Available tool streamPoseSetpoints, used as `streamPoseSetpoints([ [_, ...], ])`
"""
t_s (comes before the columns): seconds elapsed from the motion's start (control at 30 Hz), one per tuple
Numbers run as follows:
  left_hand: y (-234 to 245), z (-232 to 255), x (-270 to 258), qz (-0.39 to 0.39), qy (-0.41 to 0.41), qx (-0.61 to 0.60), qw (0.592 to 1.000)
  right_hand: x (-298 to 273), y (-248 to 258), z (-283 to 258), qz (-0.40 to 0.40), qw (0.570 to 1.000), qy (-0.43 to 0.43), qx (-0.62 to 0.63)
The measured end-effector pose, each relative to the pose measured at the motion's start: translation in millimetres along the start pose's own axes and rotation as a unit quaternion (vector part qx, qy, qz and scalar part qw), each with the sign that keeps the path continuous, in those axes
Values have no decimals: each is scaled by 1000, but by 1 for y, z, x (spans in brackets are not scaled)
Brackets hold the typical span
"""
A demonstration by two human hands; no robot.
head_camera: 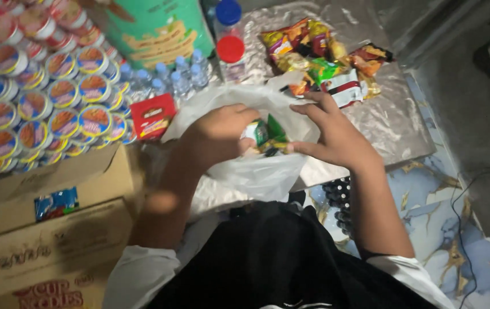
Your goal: The person packs various snack items, including chips and biscuits, into a white plastic bag. They pick up items from a table covered with a silver sheet and place them into the bag one by one.
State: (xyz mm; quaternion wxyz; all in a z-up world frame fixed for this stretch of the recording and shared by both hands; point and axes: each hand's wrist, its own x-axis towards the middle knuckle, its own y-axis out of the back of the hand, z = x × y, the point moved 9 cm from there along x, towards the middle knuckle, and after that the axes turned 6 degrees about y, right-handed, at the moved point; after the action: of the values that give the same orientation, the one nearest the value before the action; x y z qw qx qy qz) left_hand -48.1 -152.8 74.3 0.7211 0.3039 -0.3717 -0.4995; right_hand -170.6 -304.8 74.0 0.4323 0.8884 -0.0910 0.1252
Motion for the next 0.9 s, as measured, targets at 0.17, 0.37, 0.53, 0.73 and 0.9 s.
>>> streamPoseSetpoints([
  [0.17, -1, 60, 90, -68, -12, 20, 997, -23, 44, 40, 115, 993, 7, -38],
  [0.37, -60, 80, 228, -84, -60, 90, 991, -52, 103, 150, 176, 982, -46, -54],
  [0.53, -163, 8, 335, -184, 55, 193, 962, -69, 104, 265, 195, 977, -71, -41],
  [0.73, -395, -154, 364, -211, 240, 68, 945, -72, 38, 396, 185, 974, -122, -53],
  [0.9, -527, -235, 299, 61, 329, 23, 942, -70, -28, 441, 179, 975, -110, -68],
])
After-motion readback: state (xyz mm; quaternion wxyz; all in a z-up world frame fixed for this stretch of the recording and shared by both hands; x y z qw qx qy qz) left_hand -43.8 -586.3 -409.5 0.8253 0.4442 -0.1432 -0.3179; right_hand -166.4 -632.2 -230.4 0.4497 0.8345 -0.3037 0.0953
